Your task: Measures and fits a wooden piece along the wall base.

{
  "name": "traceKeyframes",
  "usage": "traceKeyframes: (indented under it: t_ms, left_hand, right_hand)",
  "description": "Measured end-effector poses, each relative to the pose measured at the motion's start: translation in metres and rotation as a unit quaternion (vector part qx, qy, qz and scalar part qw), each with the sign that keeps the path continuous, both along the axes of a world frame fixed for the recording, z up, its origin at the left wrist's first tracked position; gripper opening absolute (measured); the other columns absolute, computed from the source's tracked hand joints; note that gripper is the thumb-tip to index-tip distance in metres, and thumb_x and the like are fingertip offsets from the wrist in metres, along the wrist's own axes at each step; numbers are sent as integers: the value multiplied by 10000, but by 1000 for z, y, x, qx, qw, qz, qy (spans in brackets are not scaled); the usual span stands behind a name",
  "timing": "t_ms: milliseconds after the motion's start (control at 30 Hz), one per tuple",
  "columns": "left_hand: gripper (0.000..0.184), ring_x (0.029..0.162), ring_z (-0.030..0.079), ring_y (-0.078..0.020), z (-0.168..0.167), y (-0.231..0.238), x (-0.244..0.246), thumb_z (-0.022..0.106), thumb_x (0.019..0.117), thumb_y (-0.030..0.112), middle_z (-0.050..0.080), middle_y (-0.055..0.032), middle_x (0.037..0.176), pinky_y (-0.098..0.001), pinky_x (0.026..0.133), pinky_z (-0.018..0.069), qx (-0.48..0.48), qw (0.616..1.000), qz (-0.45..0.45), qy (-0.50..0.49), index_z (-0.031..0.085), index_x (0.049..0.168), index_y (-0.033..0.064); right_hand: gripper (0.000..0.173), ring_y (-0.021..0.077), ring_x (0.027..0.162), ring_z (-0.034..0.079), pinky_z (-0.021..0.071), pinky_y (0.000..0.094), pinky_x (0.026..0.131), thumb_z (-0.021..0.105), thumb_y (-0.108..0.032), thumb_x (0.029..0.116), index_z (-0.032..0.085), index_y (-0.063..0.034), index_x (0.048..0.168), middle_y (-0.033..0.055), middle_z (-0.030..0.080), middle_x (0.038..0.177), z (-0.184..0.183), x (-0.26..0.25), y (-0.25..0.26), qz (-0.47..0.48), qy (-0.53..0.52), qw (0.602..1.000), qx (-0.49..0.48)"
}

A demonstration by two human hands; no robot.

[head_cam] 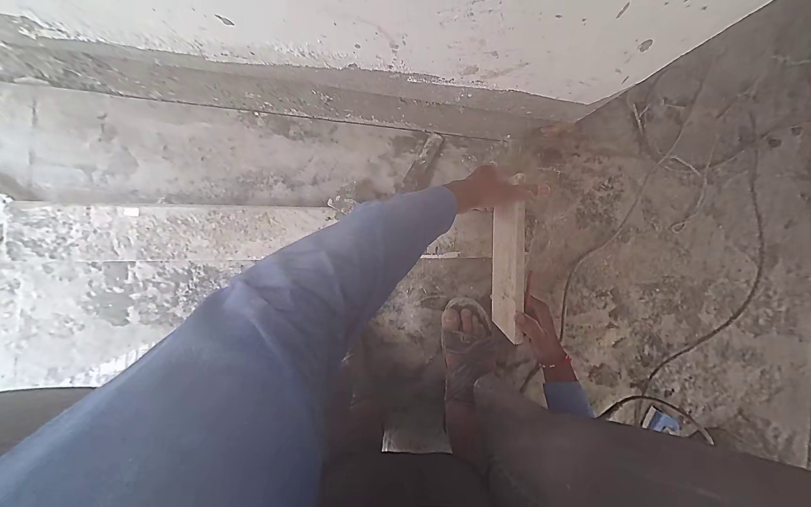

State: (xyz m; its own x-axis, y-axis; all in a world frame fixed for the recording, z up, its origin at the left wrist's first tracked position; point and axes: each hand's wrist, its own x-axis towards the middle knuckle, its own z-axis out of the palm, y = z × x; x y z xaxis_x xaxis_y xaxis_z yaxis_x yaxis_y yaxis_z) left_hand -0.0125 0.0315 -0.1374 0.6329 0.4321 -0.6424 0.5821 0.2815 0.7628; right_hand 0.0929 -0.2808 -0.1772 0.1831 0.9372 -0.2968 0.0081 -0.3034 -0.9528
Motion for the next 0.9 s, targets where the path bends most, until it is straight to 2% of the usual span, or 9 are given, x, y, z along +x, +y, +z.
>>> traceKeyframes:
  t_ms: [133,267,333,433,500,600,700,767,900]
  left_hand:
    - [644,837,664,-230,-3,0,0,770,864,560,689,-160,961,-440,798,560,4,1000,-1,3,664,1120,-21]
    - [654,874,680,-241,-1,-1,0,781,861,545,698,-173,1005,-441,818,567,-6,1000,8,0,654,1166,-19]
    - [630,869,677,-240,3,-2,-1,783,874,509,692,-176,1005,-438,829,567,-6,1000,15,-1,643,1168,-31]
    - [621,858,668,-236,4,-3,-2,785,878,496,687,-176,998,-432,822,561,-7,1000,19,2,642,1154,-41]
    - [639,907,689,-253,1,-2,-2,786,876,497,695,-193,1040,-447,861,570,-13,1000,20,-4,638,1171,-50]
    - [725,966,688,-286,-6,-2,-2,782,856,551,682,-219,1097,-477,896,565,-8,1000,15,-8,616,1205,-63]
    - [715,942,669,-275,-5,-4,-2,774,855,569,677,-210,1066,-476,868,549,6,1000,16,-3,631,1174,-55]
    - [711,1008,674,-290,-2,-4,-3,775,864,552,676,-218,1122,-490,918,548,1,1000,17,-3,623,1218,-46]
    - [670,936,677,-272,-1,-6,-3,773,872,535,682,-207,1064,-475,873,559,14,1000,16,-17,634,1170,-49]
  right_hand:
    - [938,82,970,722,608,293,868,690,-711,816,573,102,1270,57,749,1080,0,1,0,6,-5,1000,-1]
    - [926,79,933,725,614,295,836,700,-721,798,594,85,1241,45,752,1041,1,0,1,-1,-6,1000,-7]
    - [916,72,952,722,613,289,852,717,-692,801,583,83,1270,35,751,1066,2,1,2,0,4,1000,-7]
    - [1031,82,1018,716,602,293,909,713,-704,800,499,132,1364,68,737,1152,1,4,1,11,6,1000,-5]
    - [1070,79,1039,712,596,290,929,708,-699,807,451,148,1407,76,729,1182,0,6,1,22,6,1000,-3]
    - [901,35,940,715,603,254,844,697,-705,813,584,64,1269,-4,754,1055,2,5,1,16,-6,1000,1]
    - [877,32,951,714,602,253,857,700,-698,814,598,53,1255,-13,753,1058,2,4,1,16,-3,1000,5]
    - [925,45,974,715,601,264,877,701,-701,813,572,80,1291,9,752,1090,1,3,1,14,-2,1000,10]
    - [982,53,1013,712,597,270,909,683,-691,838,510,117,1367,38,745,1141,3,3,2,19,-9,1000,9]
